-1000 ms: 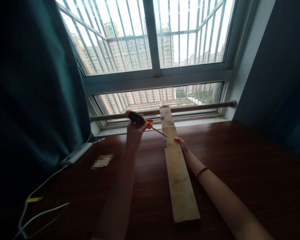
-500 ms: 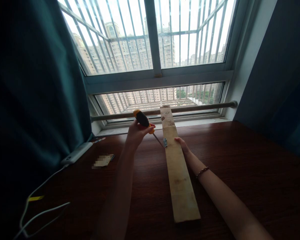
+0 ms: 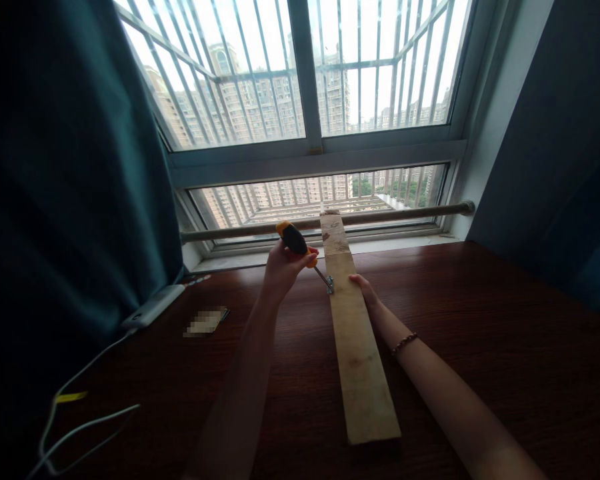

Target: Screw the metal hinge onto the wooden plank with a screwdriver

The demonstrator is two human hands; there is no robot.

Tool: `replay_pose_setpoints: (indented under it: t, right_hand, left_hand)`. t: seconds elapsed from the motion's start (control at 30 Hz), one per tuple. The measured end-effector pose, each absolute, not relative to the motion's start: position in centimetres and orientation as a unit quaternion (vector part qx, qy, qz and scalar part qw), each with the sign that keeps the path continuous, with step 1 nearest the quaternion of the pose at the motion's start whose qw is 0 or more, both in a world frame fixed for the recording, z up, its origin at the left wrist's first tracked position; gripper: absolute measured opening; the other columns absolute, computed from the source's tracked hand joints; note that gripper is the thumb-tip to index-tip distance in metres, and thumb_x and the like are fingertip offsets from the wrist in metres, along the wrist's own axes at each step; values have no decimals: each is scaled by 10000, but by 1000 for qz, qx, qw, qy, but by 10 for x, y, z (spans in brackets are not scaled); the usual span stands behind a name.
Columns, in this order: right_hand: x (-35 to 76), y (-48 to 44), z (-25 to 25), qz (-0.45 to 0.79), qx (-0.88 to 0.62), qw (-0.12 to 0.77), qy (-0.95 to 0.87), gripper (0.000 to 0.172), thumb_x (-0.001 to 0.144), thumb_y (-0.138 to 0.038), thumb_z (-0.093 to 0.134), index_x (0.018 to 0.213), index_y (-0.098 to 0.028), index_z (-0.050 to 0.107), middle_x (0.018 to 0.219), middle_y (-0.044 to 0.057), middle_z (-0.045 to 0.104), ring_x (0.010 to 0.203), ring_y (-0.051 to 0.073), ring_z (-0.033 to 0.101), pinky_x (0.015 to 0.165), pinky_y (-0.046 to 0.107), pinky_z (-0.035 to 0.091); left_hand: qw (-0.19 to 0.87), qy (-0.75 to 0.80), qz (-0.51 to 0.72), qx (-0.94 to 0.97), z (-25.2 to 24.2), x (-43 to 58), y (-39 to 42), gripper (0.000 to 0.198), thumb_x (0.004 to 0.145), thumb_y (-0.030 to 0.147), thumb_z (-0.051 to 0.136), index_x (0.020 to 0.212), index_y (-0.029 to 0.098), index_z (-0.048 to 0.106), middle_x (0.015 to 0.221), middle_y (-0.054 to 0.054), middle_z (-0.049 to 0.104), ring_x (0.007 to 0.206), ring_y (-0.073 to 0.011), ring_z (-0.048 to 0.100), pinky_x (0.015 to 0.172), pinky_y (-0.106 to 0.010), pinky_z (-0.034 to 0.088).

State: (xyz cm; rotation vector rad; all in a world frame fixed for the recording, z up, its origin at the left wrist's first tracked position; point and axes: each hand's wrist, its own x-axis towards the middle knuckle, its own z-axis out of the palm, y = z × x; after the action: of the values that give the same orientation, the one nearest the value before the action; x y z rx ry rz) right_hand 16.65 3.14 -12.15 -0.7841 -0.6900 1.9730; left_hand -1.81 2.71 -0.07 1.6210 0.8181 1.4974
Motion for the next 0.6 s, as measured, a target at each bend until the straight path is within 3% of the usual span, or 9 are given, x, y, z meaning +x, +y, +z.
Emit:
replay_pose_setpoints:
  t: [0.37,0.6]
  right_hand:
    - [165,31,-119,796,-310,438,-278,498,789,-403,397,1019,5,565,816,191,663,673,268,626,611,339,505]
    - [165,31,-120,793,-311,443,-278,474,790,-390,391,1010,-11,571,814,179,667,674,259,627,620,332,504]
  left_hand:
    - [343,351,597,634,3,-20,24,283,582,173,707,796,157,522,804,-78,691,759,-215,653,688,-351,528]
    - [373,335,595,628,0,-18,27,277,590,157,690,793,154,502,800,-85,687,755,-218,652,674,-354,530]
